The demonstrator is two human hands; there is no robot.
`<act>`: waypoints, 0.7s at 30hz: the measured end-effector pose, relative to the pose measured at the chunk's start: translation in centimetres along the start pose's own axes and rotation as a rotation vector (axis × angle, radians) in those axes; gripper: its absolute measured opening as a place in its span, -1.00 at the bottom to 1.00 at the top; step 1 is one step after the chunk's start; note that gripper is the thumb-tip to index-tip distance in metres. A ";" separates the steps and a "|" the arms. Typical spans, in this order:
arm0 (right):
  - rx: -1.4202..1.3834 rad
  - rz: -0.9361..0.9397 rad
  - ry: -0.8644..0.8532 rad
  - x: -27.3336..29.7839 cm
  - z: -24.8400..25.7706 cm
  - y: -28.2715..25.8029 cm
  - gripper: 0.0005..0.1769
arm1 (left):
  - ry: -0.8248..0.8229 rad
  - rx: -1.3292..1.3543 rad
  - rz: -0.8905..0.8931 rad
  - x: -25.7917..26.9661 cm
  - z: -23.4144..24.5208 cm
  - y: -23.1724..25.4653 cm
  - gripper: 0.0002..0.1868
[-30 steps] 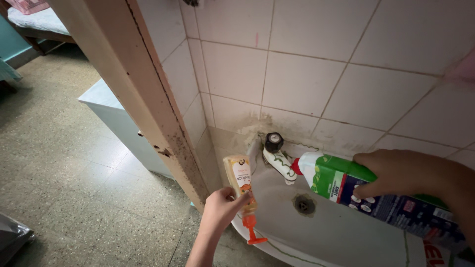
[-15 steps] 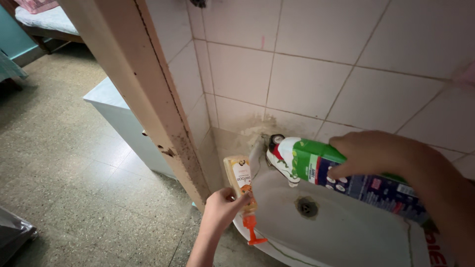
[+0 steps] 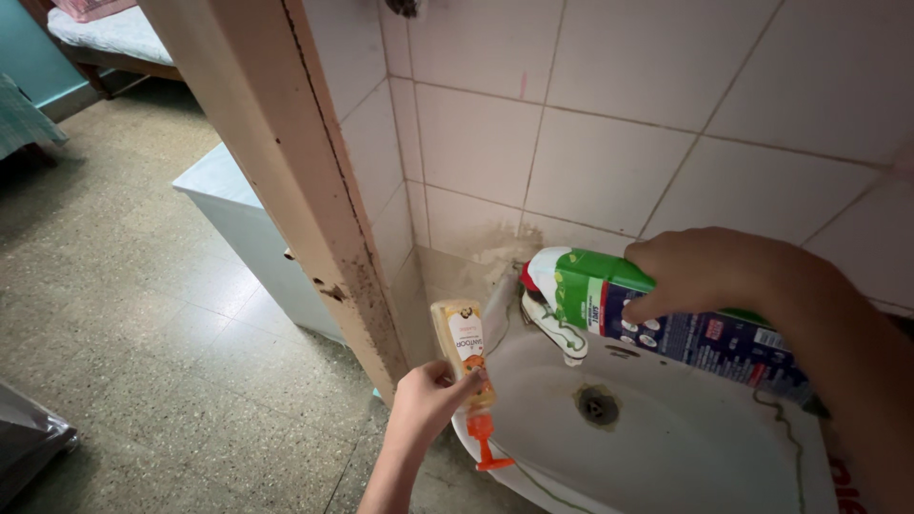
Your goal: The person pours green liquid detergent into a white sink, then uses a toothbrush to scrub the sink surface and faucet area. The person handles a small bottle and a large detergent bottle during the process.
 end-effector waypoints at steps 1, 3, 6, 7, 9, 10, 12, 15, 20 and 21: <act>-0.008 0.002 0.001 0.0 0.0 0.1 -0.27 | -0.003 0.003 0.005 0.0 0.0 0.0 -0.43; -0.021 0.004 -0.002 0.0 0.0 0.2 -0.28 | -0.005 0.005 0.021 0.0 0.0 -0.1 -0.43; -0.028 0.002 -0.005 -0.1 0.1 0.3 -0.29 | 0.000 0.001 0.024 -0.2 -0.1 -0.1 -0.43; -0.024 -0.001 0.000 -0.1 0.1 0.4 -0.29 | 0.002 -0.002 0.020 -0.2 -0.2 0.0 -0.43; -0.029 -0.009 0.000 -0.2 0.1 0.5 -0.30 | -0.002 0.009 0.028 -0.3 -0.3 0.0 -0.48; -0.038 -0.013 -0.004 -0.3 0.1 0.5 -0.30 | -0.005 0.013 0.032 -0.3 -0.3 0.1 -0.50; -0.028 -0.009 0.000 -0.5 0.1 0.6 -0.31 | -0.007 -0.011 0.036 -0.2 -0.3 0.2 -0.46; 0.007 0.004 0.017 -0.8 0.1 0.6 -0.30 | 0.001 -0.018 0.019 -0.1 -0.4 0.4 -0.44; 0.000 0.007 0.023 -0.6 -0.1 0.9 -0.30 | 0.005 -0.022 0.027 0.1 -0.3 0.5 -0.41; -0.013 0.005 0.017 -0.5 -0.3 1.0 -0.30 | 0.005 -0.027 0.033 0.1 -0.3 0.4 -0.40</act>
Point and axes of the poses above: each hand's wrist, its own x-axis away from the middle knuckle, its own z-axis out of the back of the hand, y = z × x, the point moved 2 cm from there along -x, towards the middle knuckle, and after that the axes turned 2 degrees about -z, right-handed, at the moved point
